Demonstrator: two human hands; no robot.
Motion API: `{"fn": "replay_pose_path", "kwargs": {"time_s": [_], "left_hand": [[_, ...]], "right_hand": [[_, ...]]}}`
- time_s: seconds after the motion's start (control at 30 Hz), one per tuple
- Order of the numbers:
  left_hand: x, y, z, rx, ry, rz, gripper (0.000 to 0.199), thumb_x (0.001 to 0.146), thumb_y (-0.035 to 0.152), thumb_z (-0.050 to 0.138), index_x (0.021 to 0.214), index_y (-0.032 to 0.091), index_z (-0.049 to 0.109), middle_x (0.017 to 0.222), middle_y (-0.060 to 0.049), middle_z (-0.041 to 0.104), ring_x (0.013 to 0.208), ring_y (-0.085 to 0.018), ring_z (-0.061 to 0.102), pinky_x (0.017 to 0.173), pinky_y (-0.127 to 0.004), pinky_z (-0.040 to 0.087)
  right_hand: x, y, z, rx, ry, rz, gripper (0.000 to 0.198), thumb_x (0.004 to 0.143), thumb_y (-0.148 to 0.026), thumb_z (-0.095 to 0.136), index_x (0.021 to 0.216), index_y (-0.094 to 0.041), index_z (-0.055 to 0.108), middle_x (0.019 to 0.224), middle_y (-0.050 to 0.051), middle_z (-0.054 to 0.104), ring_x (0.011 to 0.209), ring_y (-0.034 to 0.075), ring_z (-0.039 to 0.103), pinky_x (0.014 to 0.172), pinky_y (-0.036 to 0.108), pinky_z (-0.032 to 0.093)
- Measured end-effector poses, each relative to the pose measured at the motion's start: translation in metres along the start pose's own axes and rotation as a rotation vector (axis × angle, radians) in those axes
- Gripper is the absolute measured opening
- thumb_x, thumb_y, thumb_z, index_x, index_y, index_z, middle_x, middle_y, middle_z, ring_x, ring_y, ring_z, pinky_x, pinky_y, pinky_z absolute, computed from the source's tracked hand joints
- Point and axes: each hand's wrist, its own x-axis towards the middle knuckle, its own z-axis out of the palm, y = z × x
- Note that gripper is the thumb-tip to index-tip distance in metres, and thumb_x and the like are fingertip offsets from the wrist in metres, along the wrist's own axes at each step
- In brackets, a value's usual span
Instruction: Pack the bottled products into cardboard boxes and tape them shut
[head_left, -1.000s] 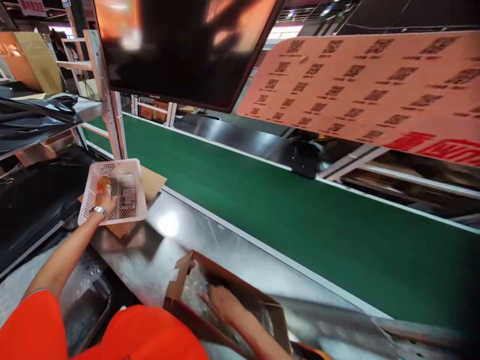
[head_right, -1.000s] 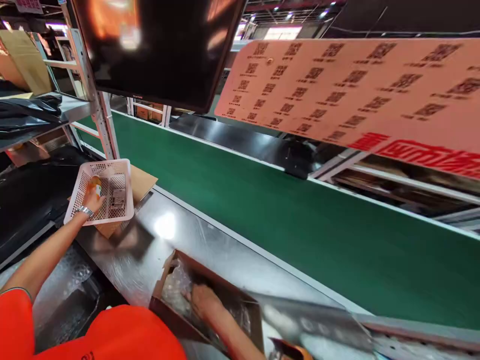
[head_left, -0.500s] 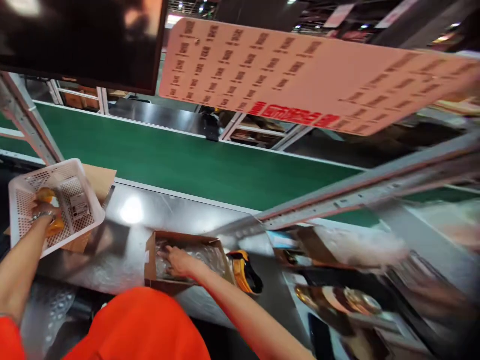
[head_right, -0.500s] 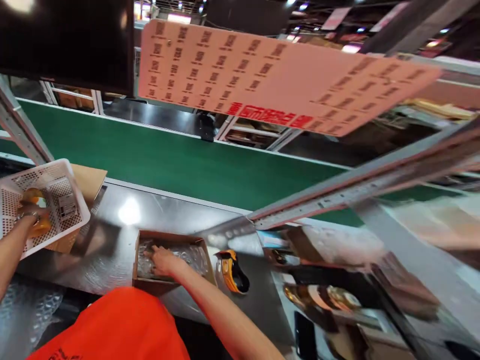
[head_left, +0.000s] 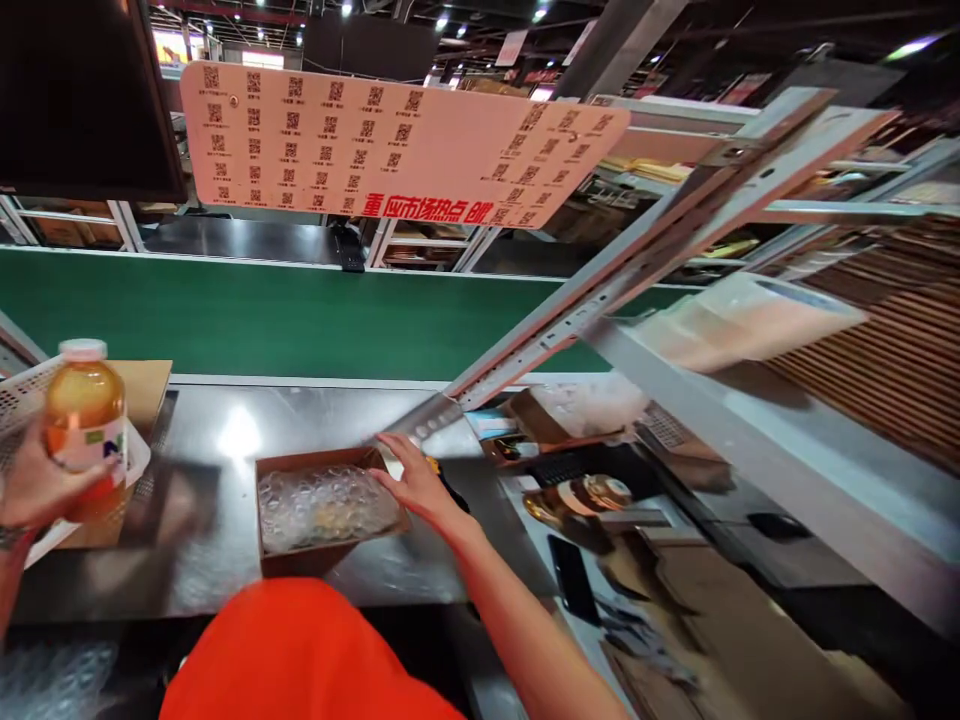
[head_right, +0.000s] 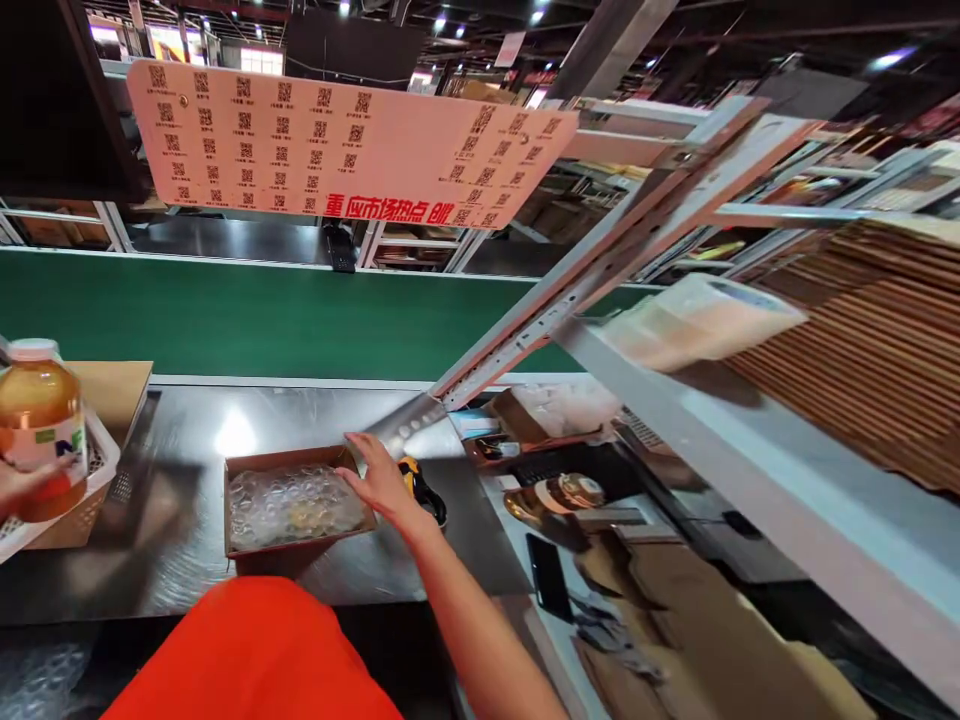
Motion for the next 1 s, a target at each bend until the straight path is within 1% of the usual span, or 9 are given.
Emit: {"fn": "replay_pose_path", "kwargs": {"time_s": [0.07,0.17,0.23,0.3,0.43,0.53,0.8,0.93,1.0], "left_hand": [[-0.026,0.056,0.025,-0.158,-0.017,0.220,0.096,0.059,0.065,0.082,0.145,0.036,0.051,0.127,0.001,0.078,0.110,-0.040,0.077,0.099,-0.059,0.068],[-0.065,0.137,0.073,-0.269,-0.400,0.644,0.099,0.069,0.040,0.080,0.160,0.036,0.043,0.148,-0.003,0.070,0.124,-0.039,0.074,0.107,-0.053,0.064],[-0.085,0.176,0.110,-0.258,-0.703,0.766,0.104,0.068,0.031,0.077,0.165,0.034,0.039,0.150,-0.007,0.070,0.122,-0.038,0.075,0.105,-0.049,0.064],[-0.097,0.197,0.150,-0.197,-0.824,0.808,0.106,0.066,0.029,0.077,0.165,0.032,0.041,0.151,-0.011,0.069,0.123,-0.041,0.074,0.108,-0.051,0.062],[-0.103,0.199,0.224,0.150,-0.947,0.803,0.107,0.071,0.027,0.080,0.170,0.022,0.040,0.156,-0.019,0.065,0.130,-0.041,0.071,0.115,-0.050,0.058],[-0.105,0.189,0.259,0.458,-1.005,0.754,0.114,0.069,0.020,0.085,0.172,0.010,0.038,0.157,-0.027,0.062,0.133,-0.045,0.070,0.118,-0.050,0.055],[-0.118,0.179,0.264,0.547,-1.050,0.774,0.116,0.077,0.024,0.087,0.177,0.015,0.030,0.167,-0.026,0.055,0.145,-0.045,0.063,0.125,-0.049,0.050],[-0.124,0.174,0.274,0.642,-1.062,0.795,0.116,0.081,0.024,0.087,0.178,0.009,0.025,0.170,-0.030,0.049,0.145,-0.045,0.062,0.125,-0.049,0.049],[-0.124,0.170,0.281,0.645,-1.065,0.793,0.116,0.082,0.025,0.088,0.178,0.011,0.025,0.169,-0.029,0.051,0.143,-0.045,0.062,0.123,-0.050,0.050]], "right_hand": [[-0.007,0.024,0.001,0.187,0.008,0.179,0.071,0.079,-0.046,0.087,0.143,-0.018,0.074,0.157,0.023,0.066,0.148,0.041,0.059,0.129,0.061,0.040],[-0.018,0.048,0.016,0.479,-0.090,0.313,0.067,0.080,-0.058,0.086,0.134,-0.019,0.079,0.146,0.021,0.075,0.140,0.042,0.067,0.123,0.060,0.047],[-0.022,0.056,0.028,0.602,-0.111,0.320,0.069,0.080,-0.068,0.083,0.131,-0.022,0.080,0.134,0.017,0.081,0.131,0.041,0.073,0.116,0.060,0.053],[-0.026,0.060,0.038,0.730,-0.103,0.324,0.073,0.077,-0.076,0.083,0.128,-0.025,0.080,0.126,0.014,0.084,0.128,0.041,0.074,0.114,0.060,0.055],[-0.035,0.067,0.055,0.919,-0.083,0.315,0.073,0.080,-0.085,0.074,0.122,-0.026,0.081,0.118,0.012,0.085,0.126,0.039,0.074,0.110,0.057,0.057],[-0.043,0.077,0.063,0.992,-0.097,0.324,0.073,0.080,-0.085,0.076,0.118,-0.023,0.082,0.119,0.015,0.084,0.126,0.038,0.074,0.108,0.054,0.058],[-0.018,0.102,0.054,0.966,-0.216,0.321,0.110,0.061,-0.083,0.092,0.153,-0.028,0.067,0.170,0.018,0.058,0.160,0.037,0.052,0.128,0.054,0.045],[-0.006,0.093,0.073,0.824,-0.305,0.259,0.127,0.057,-0.075,0.096,0.164,-0.024,0.053,0.163,0.020,0.063,0.149,0.037,0.061,0.126,0.054,0.048],[-0.007,0.087,0.087,0.743,-0.252,0.275,0.133,0.055,-0.064,0.101,0.167,-0.020,0.045,0.155,0.020,0.068,0.138,0.036,0.068,0.123,0.054,0.051]]}}
